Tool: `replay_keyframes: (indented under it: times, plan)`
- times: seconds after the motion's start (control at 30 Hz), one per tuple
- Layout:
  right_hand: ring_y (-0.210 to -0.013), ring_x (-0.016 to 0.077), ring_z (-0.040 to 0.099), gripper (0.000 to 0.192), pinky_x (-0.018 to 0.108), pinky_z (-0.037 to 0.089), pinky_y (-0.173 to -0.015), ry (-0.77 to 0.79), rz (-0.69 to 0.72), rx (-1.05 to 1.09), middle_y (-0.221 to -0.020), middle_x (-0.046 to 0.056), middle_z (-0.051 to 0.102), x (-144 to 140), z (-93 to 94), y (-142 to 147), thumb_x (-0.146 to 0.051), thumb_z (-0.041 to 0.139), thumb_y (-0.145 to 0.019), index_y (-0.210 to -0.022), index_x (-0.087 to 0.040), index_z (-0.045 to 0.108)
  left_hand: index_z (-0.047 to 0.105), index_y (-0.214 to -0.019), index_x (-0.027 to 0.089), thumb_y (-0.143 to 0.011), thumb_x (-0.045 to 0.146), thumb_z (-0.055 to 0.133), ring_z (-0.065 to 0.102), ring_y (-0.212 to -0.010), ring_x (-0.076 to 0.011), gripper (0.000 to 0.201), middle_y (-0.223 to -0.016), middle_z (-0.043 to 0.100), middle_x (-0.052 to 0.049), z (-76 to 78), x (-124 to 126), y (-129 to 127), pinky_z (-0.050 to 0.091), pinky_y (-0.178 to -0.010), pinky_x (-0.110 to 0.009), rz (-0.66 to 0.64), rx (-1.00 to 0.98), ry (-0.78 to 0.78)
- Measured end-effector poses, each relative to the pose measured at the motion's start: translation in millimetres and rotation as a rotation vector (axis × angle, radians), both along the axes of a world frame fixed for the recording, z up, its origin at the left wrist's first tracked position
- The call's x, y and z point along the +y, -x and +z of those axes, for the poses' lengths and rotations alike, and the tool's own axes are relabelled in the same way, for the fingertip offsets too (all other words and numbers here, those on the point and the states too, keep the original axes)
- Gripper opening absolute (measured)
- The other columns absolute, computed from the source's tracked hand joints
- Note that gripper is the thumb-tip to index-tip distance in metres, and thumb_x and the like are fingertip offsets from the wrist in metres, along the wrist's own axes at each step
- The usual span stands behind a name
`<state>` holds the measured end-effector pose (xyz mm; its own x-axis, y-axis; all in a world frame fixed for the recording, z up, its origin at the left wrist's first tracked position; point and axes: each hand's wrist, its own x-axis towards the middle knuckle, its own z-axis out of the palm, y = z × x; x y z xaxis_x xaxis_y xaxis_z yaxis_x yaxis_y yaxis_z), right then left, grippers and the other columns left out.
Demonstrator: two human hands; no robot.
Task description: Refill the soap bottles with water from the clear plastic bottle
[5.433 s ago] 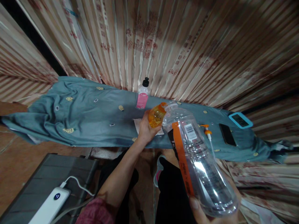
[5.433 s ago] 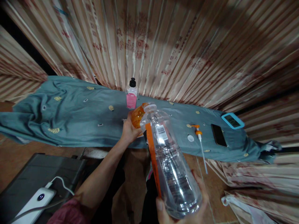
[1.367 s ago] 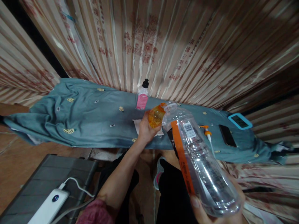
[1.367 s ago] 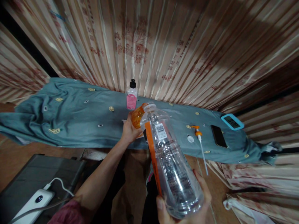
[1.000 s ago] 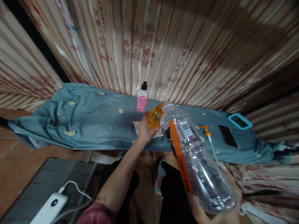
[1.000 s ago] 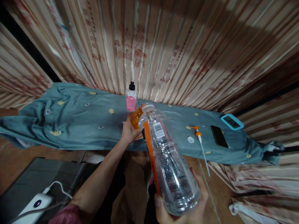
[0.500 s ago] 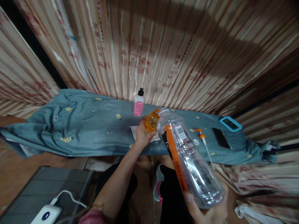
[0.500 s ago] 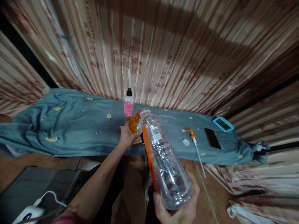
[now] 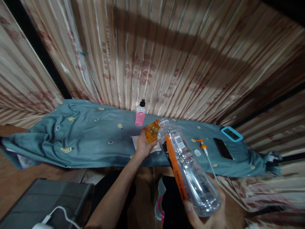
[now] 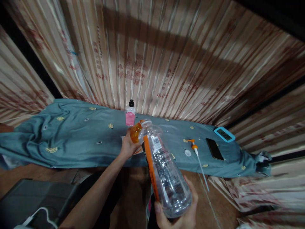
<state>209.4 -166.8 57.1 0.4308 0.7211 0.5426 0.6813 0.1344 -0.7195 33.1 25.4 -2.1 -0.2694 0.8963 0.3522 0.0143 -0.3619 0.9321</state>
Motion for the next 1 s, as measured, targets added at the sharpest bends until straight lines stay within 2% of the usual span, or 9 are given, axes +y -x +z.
replay_keyframes:
  times: [0.27,0.43,0.53,0.8,1.0]
  plan:
    - [-0.112,0.0337,0.063,0.083,0.045,0.047,-0.098,0.003,0.033,0.047,-0.124,0.017,0.062,1,-4.3,-4,-0.065,0.071,-0.075,-0.136,-0.012,0.051,0.058,-0.116,0.023,-0.061,0.018,0.083,0.072,-0.101,-0.0256,0.060,-0.112,0.073,-0.006,2.1,-3,2,0.058,-0.095,-0.045,-0.019,0.026,-0.017]
    - [-0.112,0.0321,0.063,0.087,0.043,0.048,-0.097,0.055,0.051,0.105,-0.126,0.017,0.061,1,3.6,0,-0.070,0.070,-0.073,-0.135,-0.012,0.049,0.058,-0.119,0.021,-0.062,0.017,0.079,0.070,-0.107,-0.0277,0.061,-0.117,0.071,-0.008,-1.5,-1,3,0.054,-0.100,-0.049,-0.018,0.074,-0.020]
    - [-0.113,0.0324,0.062,0.092,0.042,0.048,-0.096,0.099,0.044,0.171,-0.128,0.018,0.060,-1,8.7,3,-0.075,0.070,-0.071,-0.135,-0.013,0.049,0.056,-0.120,0.020,-0.062,0.015,0.078,0.069,-0.108,-0.0267,0.062,-0.117,0.070,-0.008,-1.1,0,2,0.054,-0.102,-0.047,-0.045,0.045,-0.024]
    - [-0.112,0.0349,0.058,0.092,0.045,0.046,-0.095,0.142,0.085,0.294,-0.127,0.017,0.059,5,-0.8,-9,-0.065,0.081,-0.059,-0.130,-0.015,0.051,0.053,-0.122,0.020,-0.057,0.011,0.079,0.070,-0.108,-0.0247,0.071,-0.117,0.071,-0.006,11.5,-2,3,0.055,-0.101,-0.041,-0.100,-0.031,0.040]
    - [-0.113,0.0361,0.059,0.092,0.050,0.044,-0.099,0.154,0.109,0.391,-0.126,0.015,0.059,11,-2.8,-4,-0.062,0.082,-0.056,-0.130,-0.018,0.050,0.053,-0.121,0.018,-0.057,0.011,0.079,0.071,-0.103,-0.0240,0.069,-0.113,0.072,-0.005,17.4,-6,8,0.056,-0.097,-0.041,-0.070,0.011,0.060]
